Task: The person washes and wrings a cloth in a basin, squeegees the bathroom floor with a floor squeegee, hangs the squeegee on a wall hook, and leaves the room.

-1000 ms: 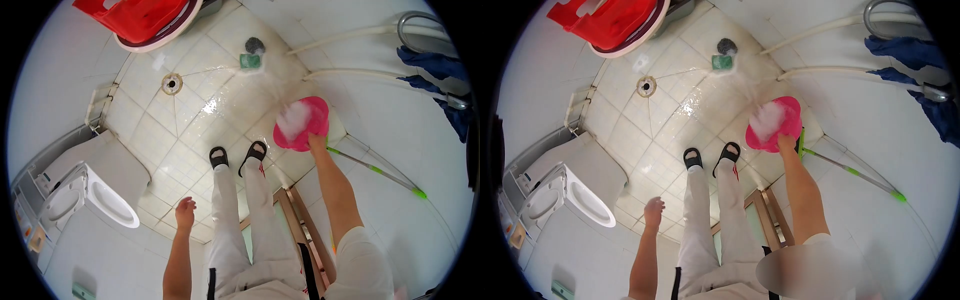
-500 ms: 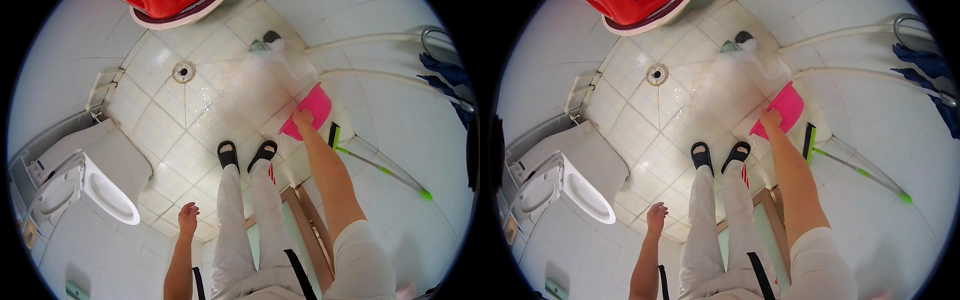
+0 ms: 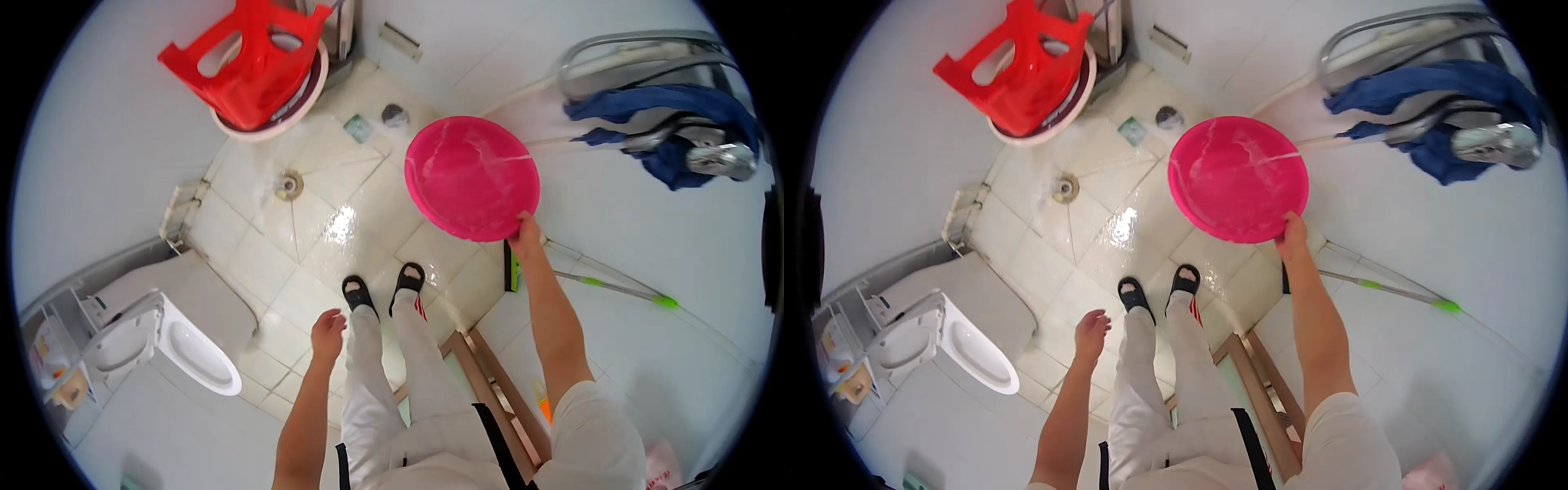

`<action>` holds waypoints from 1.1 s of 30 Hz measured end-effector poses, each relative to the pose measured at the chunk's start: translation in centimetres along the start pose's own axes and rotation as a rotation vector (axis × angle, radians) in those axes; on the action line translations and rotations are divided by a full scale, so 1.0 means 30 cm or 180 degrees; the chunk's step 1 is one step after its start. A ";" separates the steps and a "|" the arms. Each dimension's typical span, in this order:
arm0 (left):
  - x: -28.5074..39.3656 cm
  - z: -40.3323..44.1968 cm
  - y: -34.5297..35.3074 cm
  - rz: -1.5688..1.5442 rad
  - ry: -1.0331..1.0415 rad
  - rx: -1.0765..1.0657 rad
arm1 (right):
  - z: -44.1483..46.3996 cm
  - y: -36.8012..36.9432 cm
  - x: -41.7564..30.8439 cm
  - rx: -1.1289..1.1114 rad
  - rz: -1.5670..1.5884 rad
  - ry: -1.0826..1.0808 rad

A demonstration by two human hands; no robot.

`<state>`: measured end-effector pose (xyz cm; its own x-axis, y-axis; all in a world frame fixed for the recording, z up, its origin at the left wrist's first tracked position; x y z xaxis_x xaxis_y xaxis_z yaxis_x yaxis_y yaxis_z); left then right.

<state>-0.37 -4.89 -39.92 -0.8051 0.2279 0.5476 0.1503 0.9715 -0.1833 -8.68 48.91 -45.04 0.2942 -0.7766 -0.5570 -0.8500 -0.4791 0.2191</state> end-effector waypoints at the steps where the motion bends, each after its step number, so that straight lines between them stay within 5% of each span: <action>1: 0.102 0.009 0.063 -0.0164 -0.0046 -0.0128 | -0.029 0.009 -0.012 -0.0134 0.0113 0.0035; 9: 0.764 0.054 0.620 -0.1099 -0.0791 -0.1399 | -0.314 0.021 -0.094 -0.0341 0.0162 -0.0303; 11: 0.682 0.214 0.659 -0.0753 -0.0281 -0.1039 | -0.341 0.035 -0.113 -0.0389 0.0104 -0.0279; 14: 0.760 0.257 0.667 -0.0004 0.0598 -0.0276 | -0.182 -0.084 -0.176 0.0734 -0.3302 -0.1247; 16: 0.800 0.239 0.641 0.0385 0.1612 0.0171 | -0.183 0.039 -0.298 0.0806 -0.2210 -0.1882; 17: 0.852 0.220 0.626 0.0778 0.1828 0.0386 | -0.195 0.150 -0.352 0.0186 -0.0971 -0.1504; 18: 0.868 0.246 0.622 0.0616 0.1766 0.0288 | -0.212 0.276 -0.411 -0.0411 0.0271 -0.1101; 21: 0.880 0.370 0.626 -0.0108 0.1418 -0.0154 | -0.197 0.531 -0.496 -0.0665 0.0767 0.0006; 24: 0.860 0.475 0.731 -0.1467 0.0268 -0.1219 | -0.135 0.605 -0.508 -0.0552 0.0563 0.0424; 31: 0.746 0.431 0.888 -0.1121 -0.0868 -0.2188 | -0.231 0.640 -0.599 -0.1510 0.1107 0.0742; 33: 0.726 0.395 0.850 -0.0977 -0.1111 -0.2090 | -0.227 0.564 -0.601 -0.1040 0.0574 0.0682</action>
<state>-20.87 24.06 -42.34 -0.9819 0.0164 0.1889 0.1125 0.8523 0.5108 -25.39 52.02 -25.82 0.2669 -0.9107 -0.3152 -0.7231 -0.4054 0.5592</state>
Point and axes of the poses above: each hand's wrist, its own z-axis towards the middle knuckle, its own y-axis out of the palm, x = y × z, the point moved 5 cm from there along z, towards the middle knuckle, and after that the axes turned 1 degree about -y, right-handed, at the moved point
